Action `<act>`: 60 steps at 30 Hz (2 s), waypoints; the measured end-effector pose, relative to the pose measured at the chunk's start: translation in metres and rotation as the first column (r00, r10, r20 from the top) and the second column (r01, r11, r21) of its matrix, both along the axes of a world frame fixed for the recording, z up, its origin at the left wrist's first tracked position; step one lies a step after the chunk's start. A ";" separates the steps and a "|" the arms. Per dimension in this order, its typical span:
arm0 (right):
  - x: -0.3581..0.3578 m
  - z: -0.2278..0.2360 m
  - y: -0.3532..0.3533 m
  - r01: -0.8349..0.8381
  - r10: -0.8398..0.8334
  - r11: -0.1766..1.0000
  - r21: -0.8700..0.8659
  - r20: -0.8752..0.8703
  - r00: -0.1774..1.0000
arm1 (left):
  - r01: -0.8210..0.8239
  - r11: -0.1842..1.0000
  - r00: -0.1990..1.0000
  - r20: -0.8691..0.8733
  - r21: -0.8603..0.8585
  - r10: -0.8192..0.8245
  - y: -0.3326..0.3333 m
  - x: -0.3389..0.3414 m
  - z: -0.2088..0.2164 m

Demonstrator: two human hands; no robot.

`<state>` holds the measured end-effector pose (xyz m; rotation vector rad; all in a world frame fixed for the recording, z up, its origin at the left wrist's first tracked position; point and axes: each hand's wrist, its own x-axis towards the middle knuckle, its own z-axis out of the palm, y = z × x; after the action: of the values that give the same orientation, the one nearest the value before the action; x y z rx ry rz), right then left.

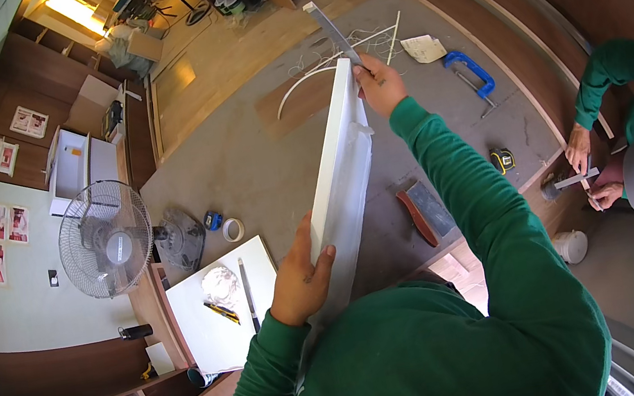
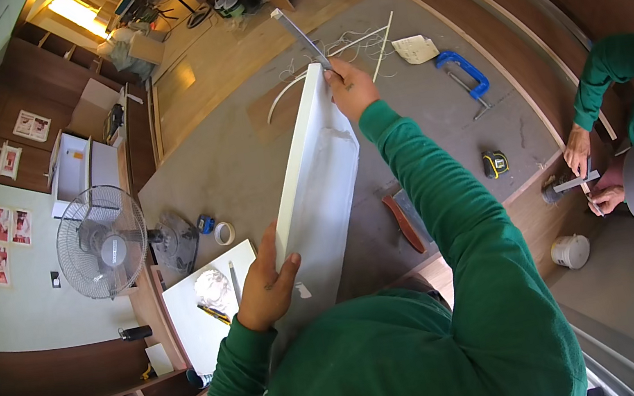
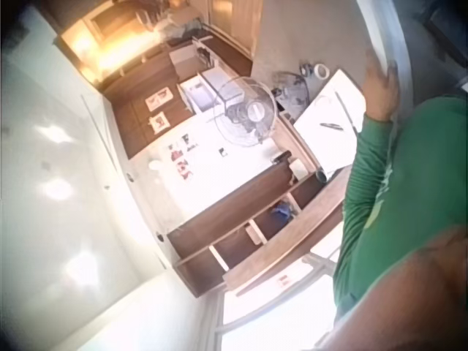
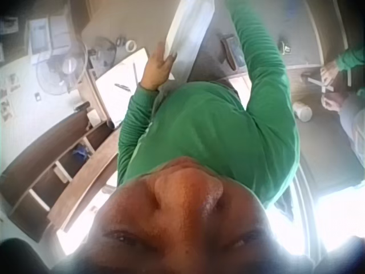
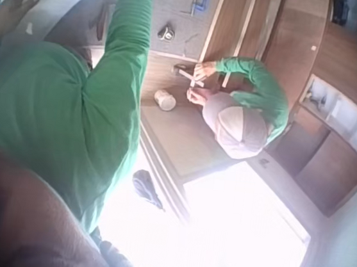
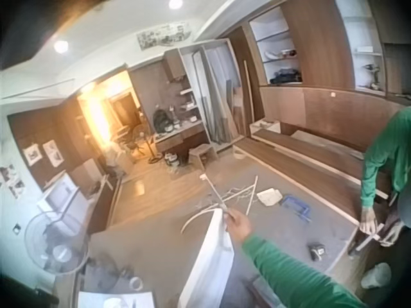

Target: The person uses a file to smooth the edges and corners of a white wooden board, turning the board over to reach different sides.

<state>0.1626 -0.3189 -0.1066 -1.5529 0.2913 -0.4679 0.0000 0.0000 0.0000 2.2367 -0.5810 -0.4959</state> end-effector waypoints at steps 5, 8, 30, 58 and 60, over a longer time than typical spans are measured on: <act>0.002 -0.007 0.004 0.047 -0.045 0.999 -0.013 0.082 0.996 | 0.006 1.000 1.000 0.003 0.004 -0.006 -0.001 0.000 0.001; 0.003 -0.013 0.007 0.143 -0.123 0.979 -0.144 0.138 0.983 | 0.020 1.000 0.999 0.031 0.001 -0.020 0.001 0.000 -0.002; -0.130 0.000 0.094 -0.051 0.271 0.770 -0.636 0.254 0.928 | -0.008 1.000 0.999 0.044 -0.008 0.008 0.007 0.005 -0.005; -0.016 -0.002 -0.007 0.027 0.018 0.857 -0.515 0.083 0.996 | -0.015 1.000 1.000 0.011 -0.017 0.016 0.003 0.000 -0.004; -0.035 0.001 -0.003 -0.012 0.057 0.796 -0.605 0.055 0.997 | -0.015 1.000 1.000 0.001 -0.013 0.015 0.001 0.001 -0.003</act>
<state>0.1277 -0.3217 -0.1060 -2.1605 0.0494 -0.6250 0.0006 0.0009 -0.0026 2.2273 -0.5660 -0.4824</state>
